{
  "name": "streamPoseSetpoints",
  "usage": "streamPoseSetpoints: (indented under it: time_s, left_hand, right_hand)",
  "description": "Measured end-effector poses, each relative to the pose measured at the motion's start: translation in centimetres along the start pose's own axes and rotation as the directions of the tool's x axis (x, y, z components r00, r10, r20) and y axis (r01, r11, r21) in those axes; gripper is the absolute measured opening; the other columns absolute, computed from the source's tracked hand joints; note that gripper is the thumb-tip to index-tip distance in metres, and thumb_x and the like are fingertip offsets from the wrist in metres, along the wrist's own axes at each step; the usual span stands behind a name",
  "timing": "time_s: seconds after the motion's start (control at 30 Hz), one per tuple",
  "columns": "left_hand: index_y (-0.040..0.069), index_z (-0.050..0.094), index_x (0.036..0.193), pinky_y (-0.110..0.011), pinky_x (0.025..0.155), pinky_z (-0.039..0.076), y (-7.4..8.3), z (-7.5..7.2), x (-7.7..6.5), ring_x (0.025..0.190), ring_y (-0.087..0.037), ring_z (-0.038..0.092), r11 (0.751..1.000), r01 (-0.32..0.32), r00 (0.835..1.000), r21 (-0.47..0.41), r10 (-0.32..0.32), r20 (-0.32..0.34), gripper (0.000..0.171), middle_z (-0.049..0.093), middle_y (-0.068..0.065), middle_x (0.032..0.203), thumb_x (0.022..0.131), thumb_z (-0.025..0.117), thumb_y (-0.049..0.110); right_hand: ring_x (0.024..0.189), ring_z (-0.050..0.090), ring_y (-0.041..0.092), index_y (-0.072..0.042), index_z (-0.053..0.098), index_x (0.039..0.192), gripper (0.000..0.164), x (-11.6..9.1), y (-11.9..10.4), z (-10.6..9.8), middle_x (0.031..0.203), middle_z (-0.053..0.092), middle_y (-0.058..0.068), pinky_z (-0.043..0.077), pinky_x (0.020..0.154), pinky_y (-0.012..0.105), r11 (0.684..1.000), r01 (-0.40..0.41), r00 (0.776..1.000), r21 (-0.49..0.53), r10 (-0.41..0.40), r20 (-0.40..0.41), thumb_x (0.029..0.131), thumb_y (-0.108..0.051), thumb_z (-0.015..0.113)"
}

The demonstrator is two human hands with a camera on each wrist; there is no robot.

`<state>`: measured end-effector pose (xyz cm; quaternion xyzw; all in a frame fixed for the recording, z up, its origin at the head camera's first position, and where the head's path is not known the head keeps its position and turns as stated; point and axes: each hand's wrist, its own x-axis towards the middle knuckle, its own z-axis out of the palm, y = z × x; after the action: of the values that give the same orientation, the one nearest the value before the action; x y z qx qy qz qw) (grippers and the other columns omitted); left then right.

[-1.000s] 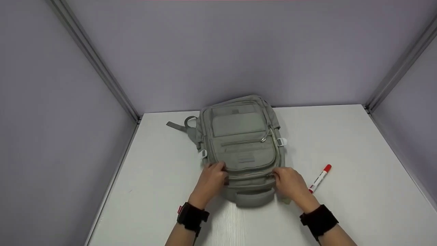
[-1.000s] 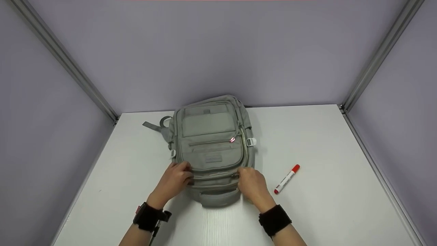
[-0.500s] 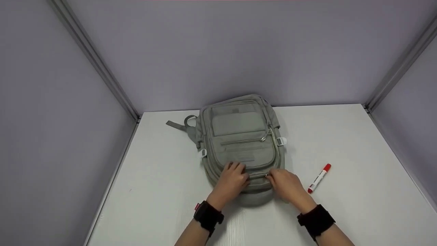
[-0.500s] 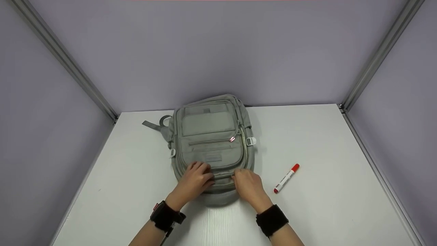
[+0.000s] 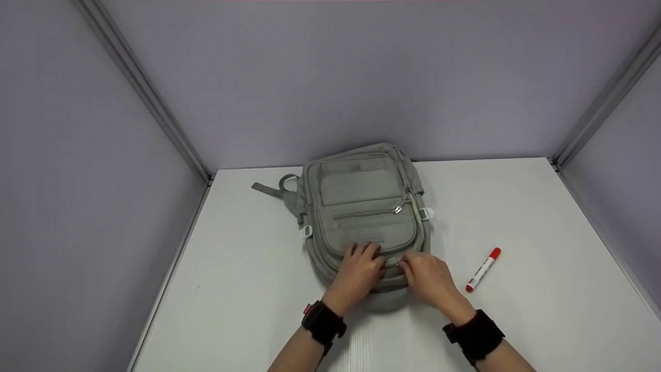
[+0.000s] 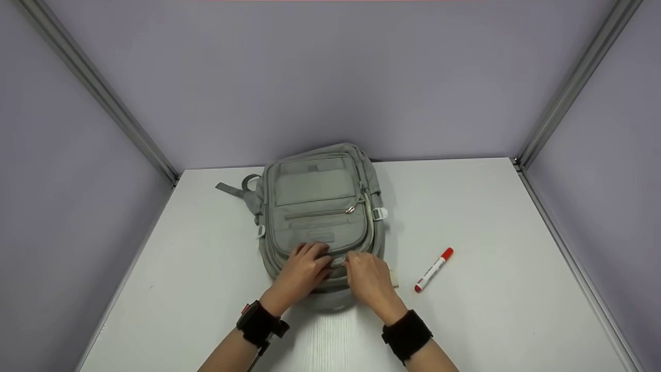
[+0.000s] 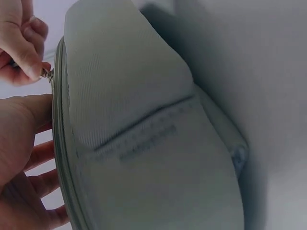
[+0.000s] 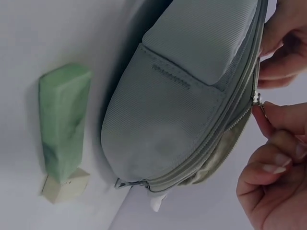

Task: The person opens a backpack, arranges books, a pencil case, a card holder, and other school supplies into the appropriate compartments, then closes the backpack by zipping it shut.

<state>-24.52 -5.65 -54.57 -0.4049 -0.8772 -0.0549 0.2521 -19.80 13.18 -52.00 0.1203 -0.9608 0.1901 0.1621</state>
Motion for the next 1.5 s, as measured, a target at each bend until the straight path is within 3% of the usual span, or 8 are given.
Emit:
streamPoseSetpoints:
  time_s: [0.2, 0.4, 0.63, 0.97, 1.17, 1.5]
  left_hand:
    - [0.014, 0.075, 0.09, -0.047, 0.084, 0.05, 0.7, -0.1, 0.3, 0.102, -0.024, 0.061, 1.0, -0.02, 0.998, -0.023, 0.018, -0.063, 0.013, 0.061, -0.005, 0.115, 0.087, 0.077, 0.026]
    - [0.009, 0.076, 0.077, -0.052, 0.085, 0.052, 1.0, -0.2, 0.3, 0.101, -0.025, 0.064, 0.996, -0.056, 0.992, -0.071, 0.048, -0.114, 0.008, 0.061, -0.006, 0.113, 0.083, 0.078, 0.013]
    - [0.008, 0.075, 0.076, -0.055, 0.089, 0.049, 0.9, -0.2, 0.1, 0.103, -0.026, 0.063, 0.992, -0.061, 0.995, -0.113, 0.051, -0.085, 0.008, 0.061, -0.007, 0.114, 0.083, 0.077, 0.009]
    - [0.008, 0.074, 0.074, -0.056, 0.092, 0.047, 1.1, -0.2, -0.1, 0.104, -0.025, 0.062, 0.991, -0.074, 0.996, -0.111, 0.067, -0.065, 0.014, 0.06, -0.006, 0.116, 0.088, 0.072, 0.007]
    - [0.007, 0.073, 0.073, -0.057, 0.091, 0.047, 0.9, -0.1, -0.4, 0.105, -0.024, 0.062, 0.99, -0.077, 0.995, -0.115, 0.069, -0.072, 0.012, 0.06, -0.005, 0.115, 0.085, 0.072, 0.005]
    - [0.007, 0.073, 0.071, -0.059, 0.093, 0.045, 0.9, -0.1, -0.8, 0.106, -0.024, 0.062, 0.99, -0.055, 0.997, -0.133, 0.047, -0.058, 0.011, 0.061, -0.004, 0.115, 0.081, 0.075, 0.004]
  right_hand:
    - [0.062, 0.06, 0.018, -0.013, 0.061, 0.076, 0.018, -0.4, -0.6, 0.1, 0.069, 0.058, -0.002, 0.046, 0.053, 0.036, 0.997, 0.07, 0.997, 0.008, -0.07, -0.036, 0.086, -0.009, 0.075]
    - [0.062, 0.059, 0.017, -0.013, 0.063, 0.078, 0.016, -0.7, 0.1, -0.3, 0.07, 0.059, -0.003, 0.046, 0.054, 0.036, 0.999, 0.041, 0.998, 0.019, -0.04, -0.046, 0.086, -0.007, 0.075]
    - [0.063, 0.057, 0.017, -0.008, 0.067, 0.081, 0.009, -0.4, 2.5, -1.2, 0.072, 0.062, 0.001, 0.045, 0.053, 0.037, 0.998, -0.059, 0.997, 0.009, 0.059, -0.058, 0.087, -0.006, 0.074]
    - [0.062, 0.057, 0.019, -0.006, 0.067, 0.083, 0.008, 0.8, 5.0, -1.5, 0.073, 0.063, 0.005, 0.044, 0.05, 0.039, 0.992, -0.126, 0.991, -0.023, 0.124, -0.052, 0.089, -0.008, 0.071]
    - [0.059, 0.052, 0.018, -0.007, 0.063, 0.079, 0.014, 1.9, 5.8, -1.4, 0.07, 0.061, 0.005, 0.042, 0.049, 0.038, 0.993, -0.112, 0.992, -0.046, 0.109, -0.059, 0.09, -0.01, 0.071]
    - [0.055, 0.055, 0.023, -0.007, 0.058, 0.07, 0.022, 5.0, 7.3, -0.5, 0.064, 0.058, 0.007, 0.043, 0.046, 0.042, 0.993, -0.086, 0.991, -0.084, 0.077, -0.11, 0.088, -0.007, 0.07]
